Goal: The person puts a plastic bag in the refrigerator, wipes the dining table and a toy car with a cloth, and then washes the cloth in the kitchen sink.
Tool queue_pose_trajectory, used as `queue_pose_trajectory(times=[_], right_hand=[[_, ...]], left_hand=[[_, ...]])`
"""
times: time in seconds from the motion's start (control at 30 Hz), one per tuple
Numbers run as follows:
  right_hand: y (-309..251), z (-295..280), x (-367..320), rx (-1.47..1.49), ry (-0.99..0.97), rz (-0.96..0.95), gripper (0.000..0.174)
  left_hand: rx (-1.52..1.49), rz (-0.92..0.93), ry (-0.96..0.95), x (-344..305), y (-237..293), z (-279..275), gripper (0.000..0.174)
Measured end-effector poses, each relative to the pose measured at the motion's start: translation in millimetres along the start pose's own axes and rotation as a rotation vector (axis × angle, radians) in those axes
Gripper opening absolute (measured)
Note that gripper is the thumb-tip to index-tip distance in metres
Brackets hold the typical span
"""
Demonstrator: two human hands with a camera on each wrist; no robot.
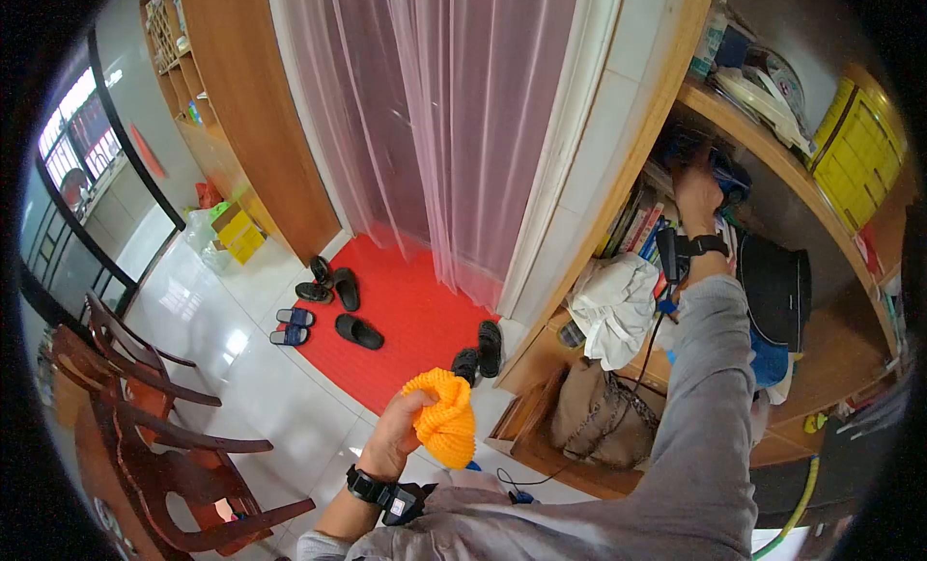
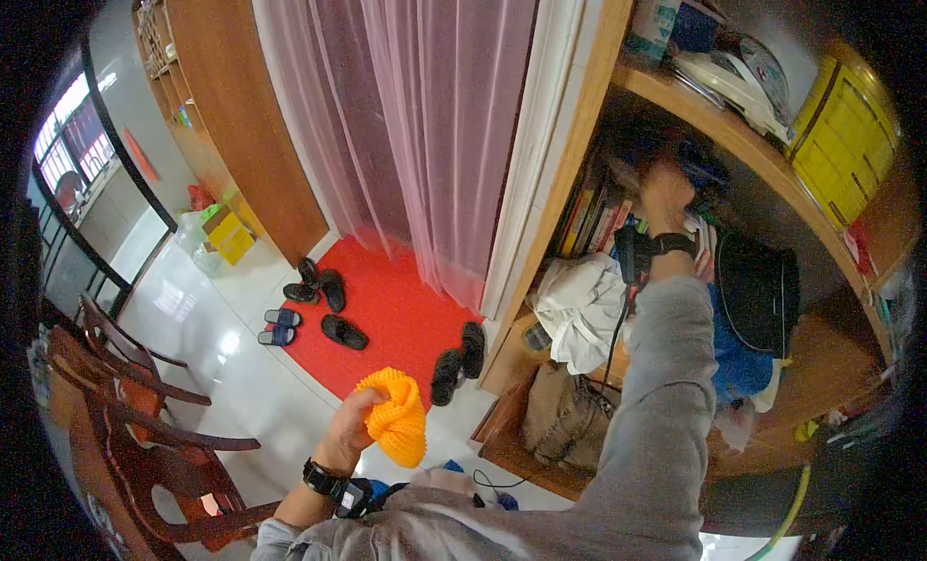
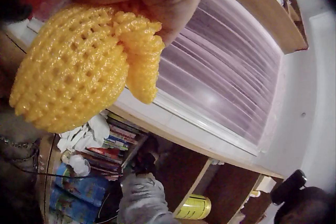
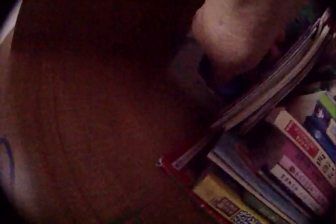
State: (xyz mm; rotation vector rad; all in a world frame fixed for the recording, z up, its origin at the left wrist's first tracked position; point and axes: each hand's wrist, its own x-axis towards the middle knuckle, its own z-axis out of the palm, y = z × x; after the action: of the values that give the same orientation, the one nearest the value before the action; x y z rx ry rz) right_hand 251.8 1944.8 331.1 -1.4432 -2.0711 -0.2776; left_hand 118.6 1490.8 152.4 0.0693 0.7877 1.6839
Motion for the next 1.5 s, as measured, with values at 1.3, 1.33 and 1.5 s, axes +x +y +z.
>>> queue_pose_trajectory(times=[1.3,1.33,1.5], right_hand=[[-416.7,-197.8,-708.0,1.325,-2.204,-1.147,0.028],[-425.9,-207.1,-733.7,1.319,-2.214,-1.153,0.028],[-455.1,-242.0,-845.7,1.382,-2.283,-1.324,0.027]], left_hand=[[-0.487,1.280,0.797,-461.1,-6.5,-210.5,0.026],[-0.493,1.284,0.805,-480.2,-15.8,-218.1,0.026],[-0.702,1.607,1.087,-560.6,-54.6,-255.4,0.027]])
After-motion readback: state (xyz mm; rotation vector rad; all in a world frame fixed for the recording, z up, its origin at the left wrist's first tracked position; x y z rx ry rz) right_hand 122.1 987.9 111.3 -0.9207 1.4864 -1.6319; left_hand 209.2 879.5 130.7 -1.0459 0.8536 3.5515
